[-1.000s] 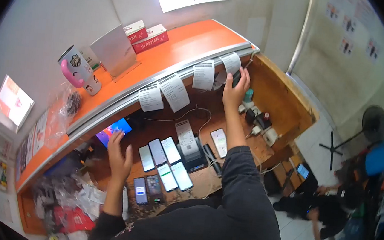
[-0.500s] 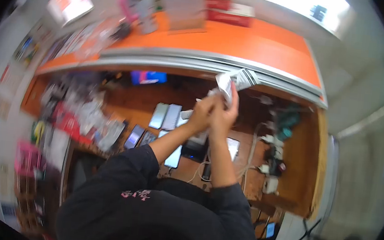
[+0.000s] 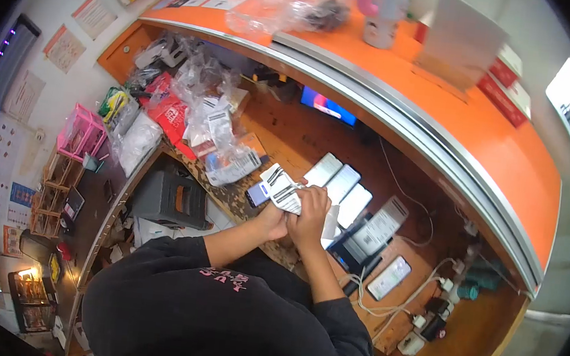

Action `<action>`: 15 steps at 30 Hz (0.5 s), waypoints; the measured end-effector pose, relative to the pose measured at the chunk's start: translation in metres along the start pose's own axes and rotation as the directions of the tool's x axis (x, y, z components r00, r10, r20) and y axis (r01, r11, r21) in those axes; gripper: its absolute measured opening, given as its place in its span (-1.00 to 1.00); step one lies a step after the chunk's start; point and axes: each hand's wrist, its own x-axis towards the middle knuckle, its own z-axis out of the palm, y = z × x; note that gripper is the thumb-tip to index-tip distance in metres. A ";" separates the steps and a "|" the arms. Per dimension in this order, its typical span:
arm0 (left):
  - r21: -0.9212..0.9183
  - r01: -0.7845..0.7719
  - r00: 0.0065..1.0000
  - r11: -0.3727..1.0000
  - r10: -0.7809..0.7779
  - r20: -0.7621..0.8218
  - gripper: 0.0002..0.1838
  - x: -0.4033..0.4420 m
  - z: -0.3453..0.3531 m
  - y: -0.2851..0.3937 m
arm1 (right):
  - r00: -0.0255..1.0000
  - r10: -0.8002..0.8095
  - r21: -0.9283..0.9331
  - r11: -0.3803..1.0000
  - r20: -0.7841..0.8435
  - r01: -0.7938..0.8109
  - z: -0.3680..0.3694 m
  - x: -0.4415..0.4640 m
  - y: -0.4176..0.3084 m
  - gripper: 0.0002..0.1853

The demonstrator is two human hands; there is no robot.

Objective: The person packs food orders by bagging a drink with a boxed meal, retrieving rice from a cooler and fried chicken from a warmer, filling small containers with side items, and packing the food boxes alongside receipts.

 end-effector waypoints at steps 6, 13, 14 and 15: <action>-0.113 0.083 0.996 0.990 -0.082 0.018 -0.69 -0.008 -0.061 0.185 | 0.932 -0.055 -0.240 0.959 0.357 0.148 0.080 0.107 -0.102 -0.55; 0.409 -0.472 0.776 0.781 0.588 -0.229 -0.83 0.046 -0.206 0.490 | 0.949 0.050 0.242 0.962 0.311 -0.130 0.235 0.169 -0.107 -0.63; 0.883 -0.263 0.595 0.388 0.786 -0.168 -0.75 0.058 -0.243 0.538 | 0.952 0.129 0.213 0.958 0.278 -0.192 0.243 0.165 -0.100 -0.68; 0.963 -0.252 0.361 -0.093 0.915 0.183 -0.65 0.072 -0.295 0.580 | 0.932 0.234 0.156 0.946 0.277 -0.284 0.245 0.161 -0.099 -0.74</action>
